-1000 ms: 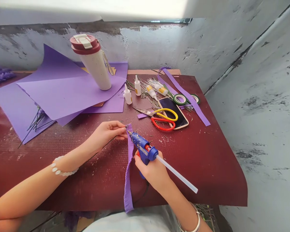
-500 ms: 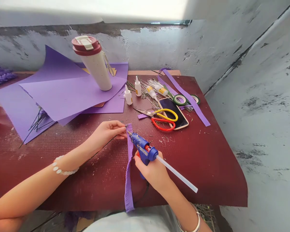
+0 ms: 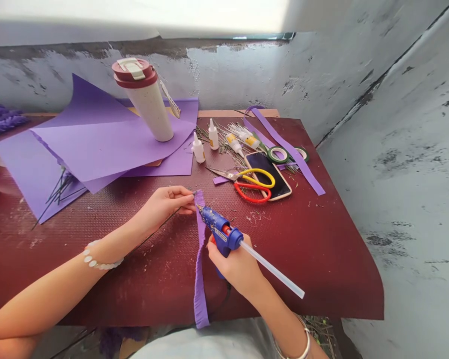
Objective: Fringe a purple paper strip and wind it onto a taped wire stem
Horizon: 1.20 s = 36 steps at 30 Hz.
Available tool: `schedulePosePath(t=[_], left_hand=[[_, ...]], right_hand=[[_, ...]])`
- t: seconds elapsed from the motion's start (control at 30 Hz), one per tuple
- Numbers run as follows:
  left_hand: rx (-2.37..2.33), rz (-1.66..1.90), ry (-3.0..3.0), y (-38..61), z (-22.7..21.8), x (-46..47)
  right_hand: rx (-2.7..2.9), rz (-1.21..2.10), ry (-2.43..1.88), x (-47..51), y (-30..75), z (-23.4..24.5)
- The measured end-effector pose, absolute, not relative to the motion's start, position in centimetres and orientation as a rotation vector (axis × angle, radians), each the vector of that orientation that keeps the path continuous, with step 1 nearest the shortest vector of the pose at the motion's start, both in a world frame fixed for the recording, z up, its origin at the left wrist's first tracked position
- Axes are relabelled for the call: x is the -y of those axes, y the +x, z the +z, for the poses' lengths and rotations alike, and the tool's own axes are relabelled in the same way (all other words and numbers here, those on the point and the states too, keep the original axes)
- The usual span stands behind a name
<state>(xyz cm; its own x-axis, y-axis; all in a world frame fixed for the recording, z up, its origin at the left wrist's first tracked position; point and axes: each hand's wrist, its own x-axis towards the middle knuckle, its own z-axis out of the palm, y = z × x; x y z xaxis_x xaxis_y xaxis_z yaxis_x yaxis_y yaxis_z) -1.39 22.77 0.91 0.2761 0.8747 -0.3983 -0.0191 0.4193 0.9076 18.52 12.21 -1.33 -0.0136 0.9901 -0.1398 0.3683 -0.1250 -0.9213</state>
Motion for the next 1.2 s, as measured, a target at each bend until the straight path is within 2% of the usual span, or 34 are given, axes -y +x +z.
schedulePosePath(t=[1.2], left_hand=[[-1.083, 0.68, 0.995, -1.15, 0.91, -22.12]], right_hand=[[1.424, 1.163, -1.591, -12.47, 18.38, -0.76]])
